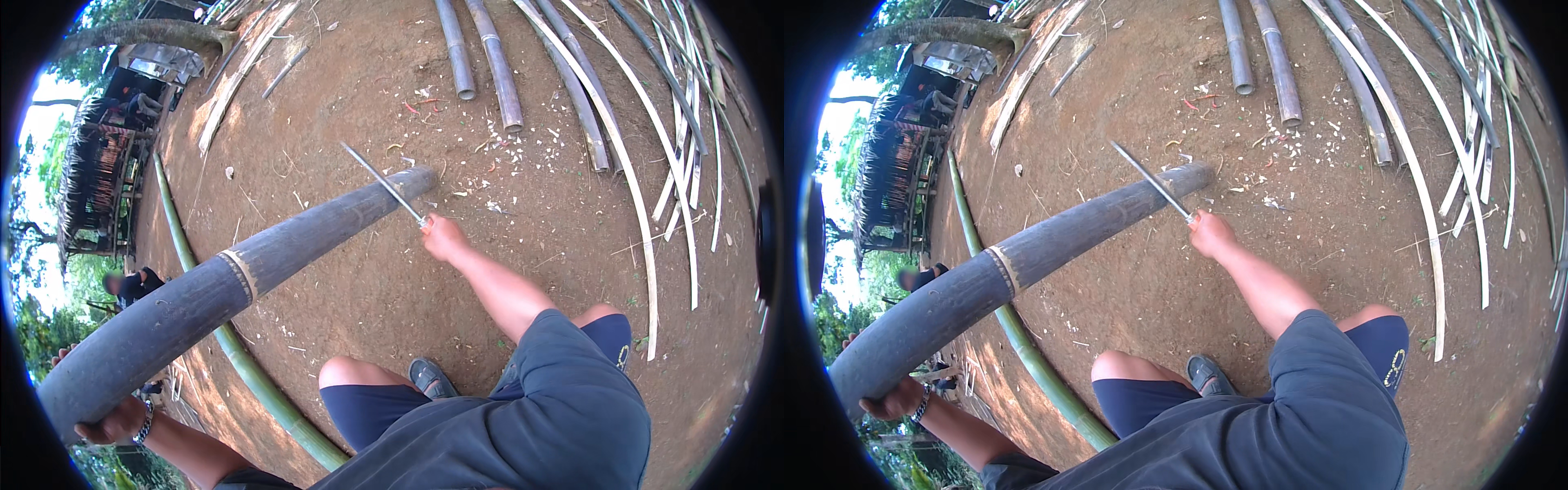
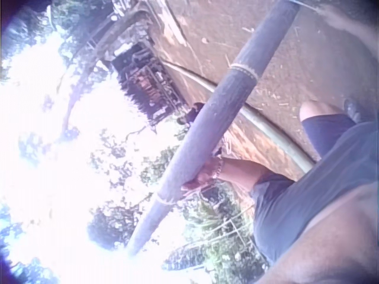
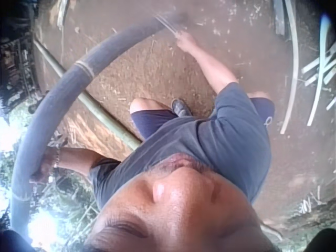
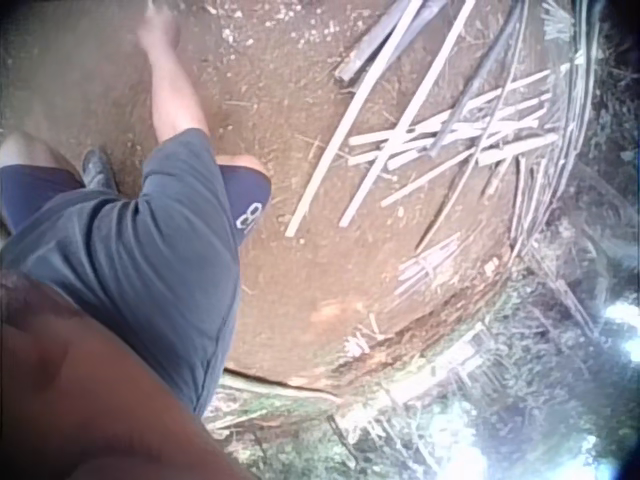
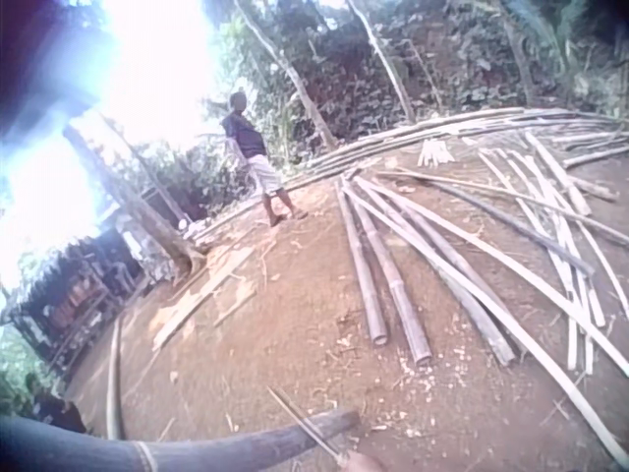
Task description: The person picks up a long bamboo pole and uses a machete to cut it into smaller sections. They then use a wooden mallet to strike the machete and split the bamboo pole vertically into strips.
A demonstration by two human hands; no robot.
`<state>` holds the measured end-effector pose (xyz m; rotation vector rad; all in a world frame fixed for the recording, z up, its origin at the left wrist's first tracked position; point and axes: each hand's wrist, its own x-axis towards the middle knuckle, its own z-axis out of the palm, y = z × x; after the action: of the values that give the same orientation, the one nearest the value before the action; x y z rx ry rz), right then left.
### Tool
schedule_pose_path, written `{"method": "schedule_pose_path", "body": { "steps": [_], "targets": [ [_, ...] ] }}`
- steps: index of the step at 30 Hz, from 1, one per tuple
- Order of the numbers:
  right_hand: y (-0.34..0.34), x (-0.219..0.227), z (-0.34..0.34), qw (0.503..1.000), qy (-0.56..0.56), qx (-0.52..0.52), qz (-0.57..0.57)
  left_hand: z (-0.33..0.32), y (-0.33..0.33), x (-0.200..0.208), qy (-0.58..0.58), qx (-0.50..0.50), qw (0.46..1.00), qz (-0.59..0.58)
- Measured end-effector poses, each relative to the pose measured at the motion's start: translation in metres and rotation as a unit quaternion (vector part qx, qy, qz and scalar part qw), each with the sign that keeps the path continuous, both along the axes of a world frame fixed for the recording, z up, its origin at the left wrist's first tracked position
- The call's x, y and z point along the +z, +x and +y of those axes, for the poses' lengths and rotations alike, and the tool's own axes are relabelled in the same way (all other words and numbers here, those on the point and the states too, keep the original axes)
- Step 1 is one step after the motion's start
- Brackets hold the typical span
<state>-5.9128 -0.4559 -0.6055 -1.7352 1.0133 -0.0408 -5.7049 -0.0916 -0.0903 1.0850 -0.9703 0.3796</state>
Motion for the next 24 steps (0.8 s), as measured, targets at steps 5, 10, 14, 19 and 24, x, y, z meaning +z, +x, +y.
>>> {"method": "schedule_pose_path", "body": {
  "steps": [5, 10, 14, 19, 24],
  "targets": [
    [0.001, -0.038, -0.011, 0.998, -0.003, -0.061, -0.012, -0.01, 0.009, 0.001, -0.001, -0.027, 1.0, -0.003],
    [-0.003, 0.002, -0.004, 0.999, -0.046, 0.013, -0.013, 0.0, 0.009, -0.002, 0.006, -0.024, 0.999, -0.028],
    [0.001, -0.022, -0.019, 0.998, 0.034, -0.036, 0.024, -0.002, 0.02, 0.004, 0.04, -0.079, 0.994, -0.061],
    [0.005, -0.011, -0.007, 1.0, 0.007, -0.021, 0.001, 0.011, 0.031, 0.017, 0.099, -0.152, 0.978, -0.106],
    [0.003, 0.013, -0.009, 1.0, -0.015, 0.016, 0.013, 0.009, 0.03, 0.022, 0.131, -0.247, 0.956, -0.092]
  ]
}}
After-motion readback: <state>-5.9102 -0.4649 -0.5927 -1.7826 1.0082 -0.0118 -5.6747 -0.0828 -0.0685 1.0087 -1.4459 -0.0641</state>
